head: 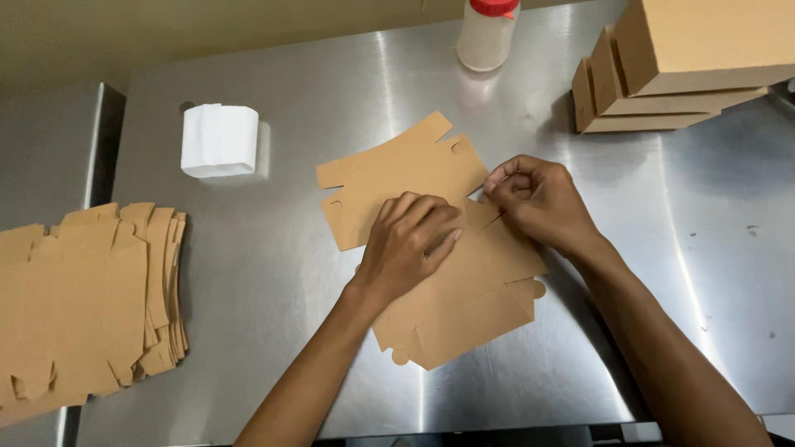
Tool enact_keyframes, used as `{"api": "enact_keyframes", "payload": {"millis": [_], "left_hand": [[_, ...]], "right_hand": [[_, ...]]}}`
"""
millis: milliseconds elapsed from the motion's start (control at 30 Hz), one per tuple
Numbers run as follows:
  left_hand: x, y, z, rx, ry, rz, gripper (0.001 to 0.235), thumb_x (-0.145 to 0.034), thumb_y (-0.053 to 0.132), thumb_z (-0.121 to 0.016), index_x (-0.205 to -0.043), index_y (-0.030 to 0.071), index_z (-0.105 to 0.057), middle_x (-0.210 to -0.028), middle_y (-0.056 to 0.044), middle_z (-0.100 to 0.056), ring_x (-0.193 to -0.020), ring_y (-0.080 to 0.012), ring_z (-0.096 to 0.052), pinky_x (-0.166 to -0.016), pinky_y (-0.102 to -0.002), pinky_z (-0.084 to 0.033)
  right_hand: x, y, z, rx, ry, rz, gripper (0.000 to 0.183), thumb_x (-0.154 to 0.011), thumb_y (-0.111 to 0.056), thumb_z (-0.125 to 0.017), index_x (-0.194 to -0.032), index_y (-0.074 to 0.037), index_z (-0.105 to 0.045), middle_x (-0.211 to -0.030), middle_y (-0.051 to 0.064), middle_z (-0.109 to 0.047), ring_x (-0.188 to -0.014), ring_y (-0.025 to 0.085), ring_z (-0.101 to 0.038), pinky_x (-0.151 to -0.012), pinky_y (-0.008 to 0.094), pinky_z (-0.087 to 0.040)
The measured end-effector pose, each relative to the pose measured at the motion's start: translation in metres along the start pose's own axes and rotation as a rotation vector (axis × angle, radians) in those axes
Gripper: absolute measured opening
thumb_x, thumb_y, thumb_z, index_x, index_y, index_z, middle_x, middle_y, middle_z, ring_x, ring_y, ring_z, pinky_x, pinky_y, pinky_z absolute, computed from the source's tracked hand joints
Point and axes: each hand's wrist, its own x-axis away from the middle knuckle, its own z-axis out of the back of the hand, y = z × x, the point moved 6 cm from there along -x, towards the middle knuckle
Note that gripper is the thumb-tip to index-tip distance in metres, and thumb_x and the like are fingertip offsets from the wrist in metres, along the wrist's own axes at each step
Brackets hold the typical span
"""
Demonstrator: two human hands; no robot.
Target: The person assembles flat cardboard pieces into small boxes by hand on a stainless steel table. They fold the cardboard along pre-scored lines, tuck in flaps, and secure the structure, repeating the process for multiple units.
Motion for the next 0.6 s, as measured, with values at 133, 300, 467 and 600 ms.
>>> {"api": "enact_keyframes", "payload": {"millis": [133,300,467,600], "left_hand": [[0.0,-0.001,-0.004,0.024,-0.02,0.027,0.038,-0.101,0.026,-0.067,-0.136,0.013,-0.062,-0.115,-0.006,-0.064,-0.11,-0.0254,-0.062,-0.096,-0.044,-0.052],[0.003,0.003,-0.009,0.043,-0.012,-0.054,0.053,-0.106,0.011,-0.056,-0.157,0.02,-0.043,-0.138,-0.014,-0.053,-0.125,-0.0341,-0.062,-0.107,-0.053,-0.052],[0.005,0.001,-0.016,0.002,-0.025,-0.094,0.056,-0.103,0.006,-0.056,-0.155,0.024,-0.046,-0.142,-0.014,-0.05,-0.129,-0.0342,-0.06,-0.105,-0.05,-0.052],[0.006,-0.001,-0.012,-0.011,0.015,-0.075,0.04,-0.099,0.011,-0.061,-0.138,0.021,-0.062,-0.139,-0.013,-0.054,-0.128,-0.0339,-0.059,-0.103,-0.05,-0.05]], "right_hand": [[0.006,-0.017,-0.001,-0.105,0.035,-0.082,0.017,-0.093,-0.001,-0.064,-0.108,0.003,-0.07,-0.068,0.015,-0.069,-0.058,0.017,-0.067,-0.054,0.027,-0.054],[0.001,-0.014,-0.002,-0.23,-0.027,-0.039,0.025,-0.097,0.0,-0.059,-0.12,0.004,-0.068,-0.082,0.02,-0.074,-0.075,0.023,-0.077,-0.068,0.031,-0.062],[0.004,-0.026,-0.007,-0.208,-0.114,-0.003,0.031,-0.092,0.007,-0.062,-0.123,0.008,-0.067,-0.086,0.02,-0.076,-0.08,0.02,-0.076,-0.074,0.03,-0.063],[0.003,-0.024,-0.009,-0.154,-0.17,0.027,0.03,-0.089,0.009,-0.067,-0.119,0.008,-0.069,-0.087,0.021,-0.079,-0.08,0.018,-0.075,-0.07,0.029,-0.062]]}}
